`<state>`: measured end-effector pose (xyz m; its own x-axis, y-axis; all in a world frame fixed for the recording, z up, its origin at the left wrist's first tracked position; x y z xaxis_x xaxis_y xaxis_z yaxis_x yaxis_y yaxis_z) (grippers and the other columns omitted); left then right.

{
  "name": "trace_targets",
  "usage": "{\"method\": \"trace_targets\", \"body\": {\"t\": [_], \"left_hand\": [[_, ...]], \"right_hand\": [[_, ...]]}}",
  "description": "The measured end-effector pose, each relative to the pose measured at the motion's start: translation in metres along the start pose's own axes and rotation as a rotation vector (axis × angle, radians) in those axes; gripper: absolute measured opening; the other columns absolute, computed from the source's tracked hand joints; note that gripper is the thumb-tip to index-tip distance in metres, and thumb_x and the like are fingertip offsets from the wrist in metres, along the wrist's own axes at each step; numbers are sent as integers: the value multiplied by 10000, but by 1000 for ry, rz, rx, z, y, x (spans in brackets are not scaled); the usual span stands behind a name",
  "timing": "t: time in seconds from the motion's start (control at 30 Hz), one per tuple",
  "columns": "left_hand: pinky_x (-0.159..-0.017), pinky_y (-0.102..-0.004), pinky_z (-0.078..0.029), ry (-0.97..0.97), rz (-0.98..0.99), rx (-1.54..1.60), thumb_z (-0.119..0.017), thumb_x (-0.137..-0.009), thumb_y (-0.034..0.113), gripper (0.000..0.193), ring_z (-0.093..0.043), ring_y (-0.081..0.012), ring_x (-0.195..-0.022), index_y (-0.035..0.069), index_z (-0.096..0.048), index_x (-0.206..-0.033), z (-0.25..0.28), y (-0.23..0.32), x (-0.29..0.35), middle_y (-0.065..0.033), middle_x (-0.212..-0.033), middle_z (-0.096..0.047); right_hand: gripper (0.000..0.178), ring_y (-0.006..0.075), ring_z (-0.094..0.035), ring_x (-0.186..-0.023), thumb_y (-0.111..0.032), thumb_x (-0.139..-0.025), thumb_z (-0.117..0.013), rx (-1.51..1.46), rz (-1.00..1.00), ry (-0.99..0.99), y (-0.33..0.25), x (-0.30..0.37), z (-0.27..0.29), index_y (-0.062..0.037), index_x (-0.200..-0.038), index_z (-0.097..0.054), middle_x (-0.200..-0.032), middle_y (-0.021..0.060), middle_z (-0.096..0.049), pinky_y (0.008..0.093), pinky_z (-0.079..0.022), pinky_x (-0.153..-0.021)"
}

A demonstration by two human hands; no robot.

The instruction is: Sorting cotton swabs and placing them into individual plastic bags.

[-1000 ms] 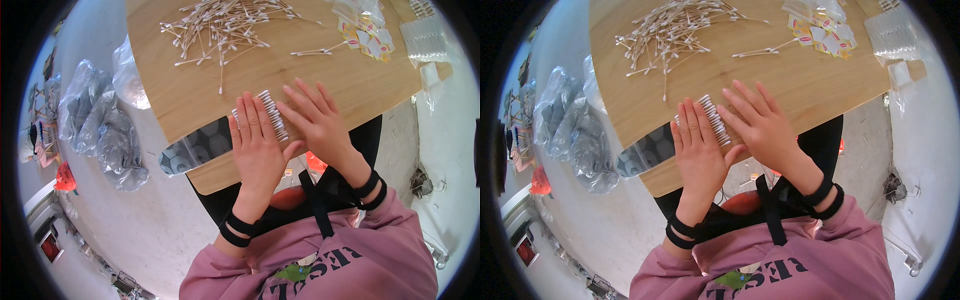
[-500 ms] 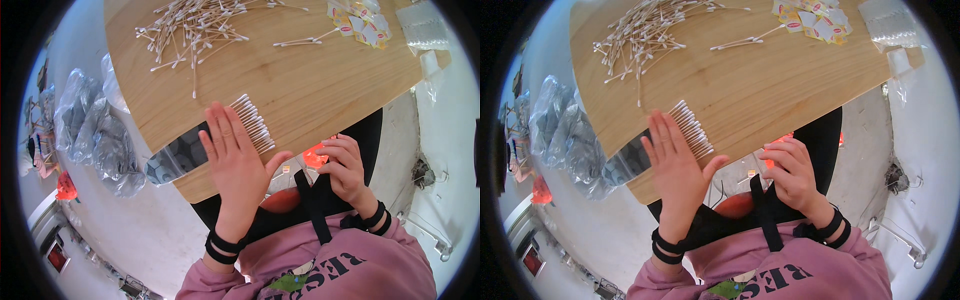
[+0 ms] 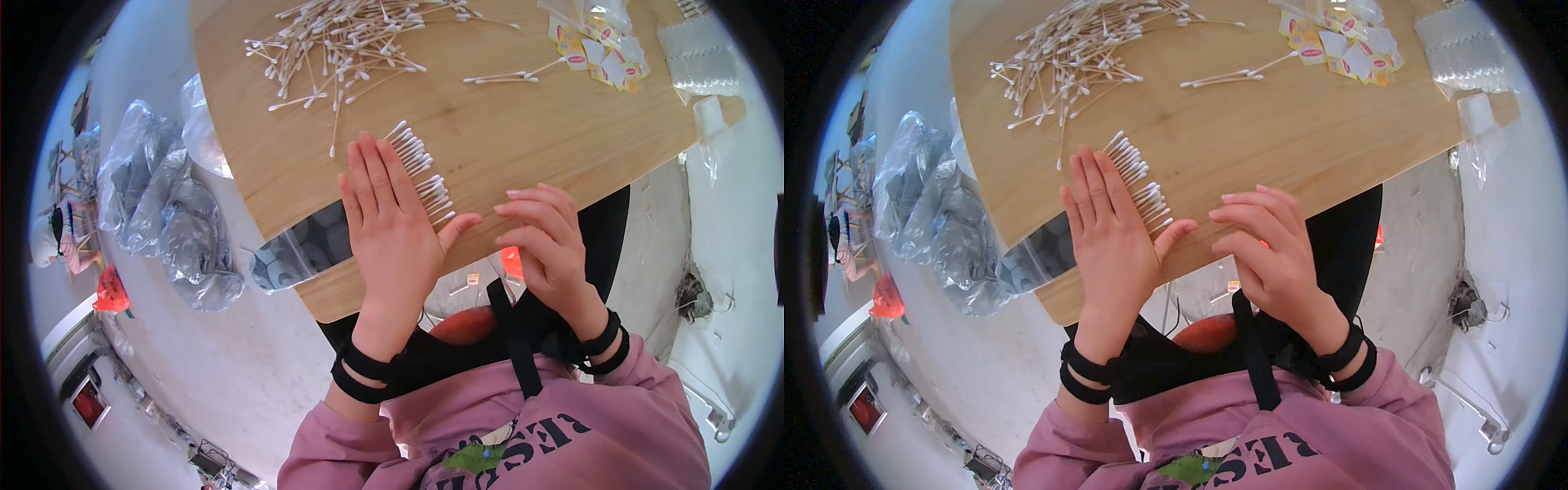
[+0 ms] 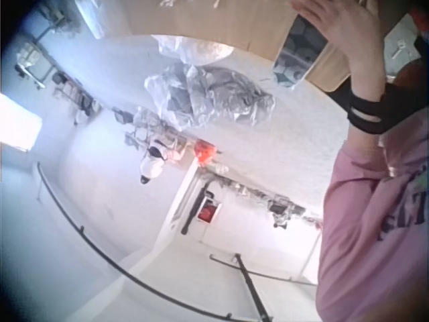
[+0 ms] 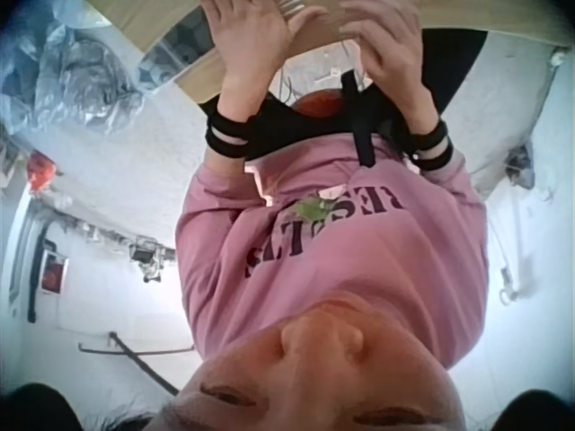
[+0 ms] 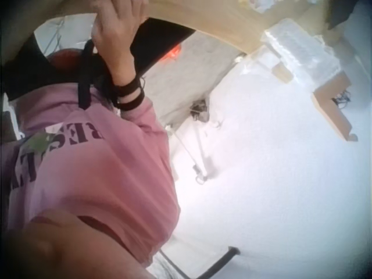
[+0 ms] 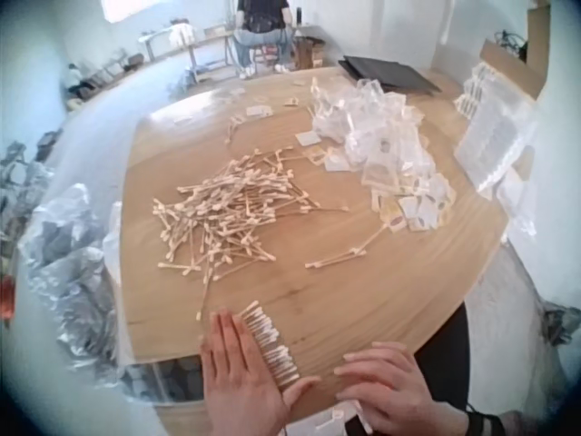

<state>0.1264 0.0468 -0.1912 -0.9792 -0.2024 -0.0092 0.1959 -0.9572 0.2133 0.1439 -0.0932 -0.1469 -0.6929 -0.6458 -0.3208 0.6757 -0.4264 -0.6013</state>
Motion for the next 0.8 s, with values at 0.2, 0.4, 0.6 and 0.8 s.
{"method": "trace_targets", "body": {"t": [0.2,0.4,0.6,0.8], "left_hand": [[-1139,-472,-147,-2,-12,3,-607,-650,696,1179,-174,-366,-1410,-106,-208,-1415,3,3,4,-267,-1493,-203],[-1135,-487,-135,-50,-15,124,-663,-673,620,1157,-131,-375,-1418,-96,-159,-1431,-3,11,24,-266,-1508,-152],[-1138,-473,-156,37,-26,21,-606,-648,700,1168,-200,-370,-1400,-104,-234,-1408,-3,1,2,-266,-1479,-243],[-1132,-476,-176,153,-39,13,-608,-648,706,1147,-242,-366,-1384,-102,-279,-1392,5,-5,-4,-259,-1459,-292]], "right_hand": [[236,302,-569,-1039,96,-730,-547,-280,-186,163,11,-21,-3,-43,-908,-613,-1054,108,-622,387,-433,-889],[239,297,-554,-1050,102,-788,-516,-318,-193,181,10,-33,-13,-36,-960,-607,-1063,122,-612,356,-439,-882],[273,293,-555,-1031,117,-772,-512,-338,-232,167,12,-20,-14,-36,-979,-604,-1055,129,-603,353,-437,-880],[228,309,-603,-905,78,-750,-547,-451,-128,-385,5,27,-34,-45,-933,-602,-894,116,-624,366,-477,-759]]}}
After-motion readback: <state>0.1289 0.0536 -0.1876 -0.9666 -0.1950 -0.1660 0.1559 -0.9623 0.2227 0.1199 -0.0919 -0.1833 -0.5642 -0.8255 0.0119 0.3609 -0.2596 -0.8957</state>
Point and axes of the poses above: each hand's wrist, its own x-axis away from the middle knuckle, its own z-axis out of the back of the hand, y = z × x, the point moved 10 cm from there along -x, towards the middle knuckle
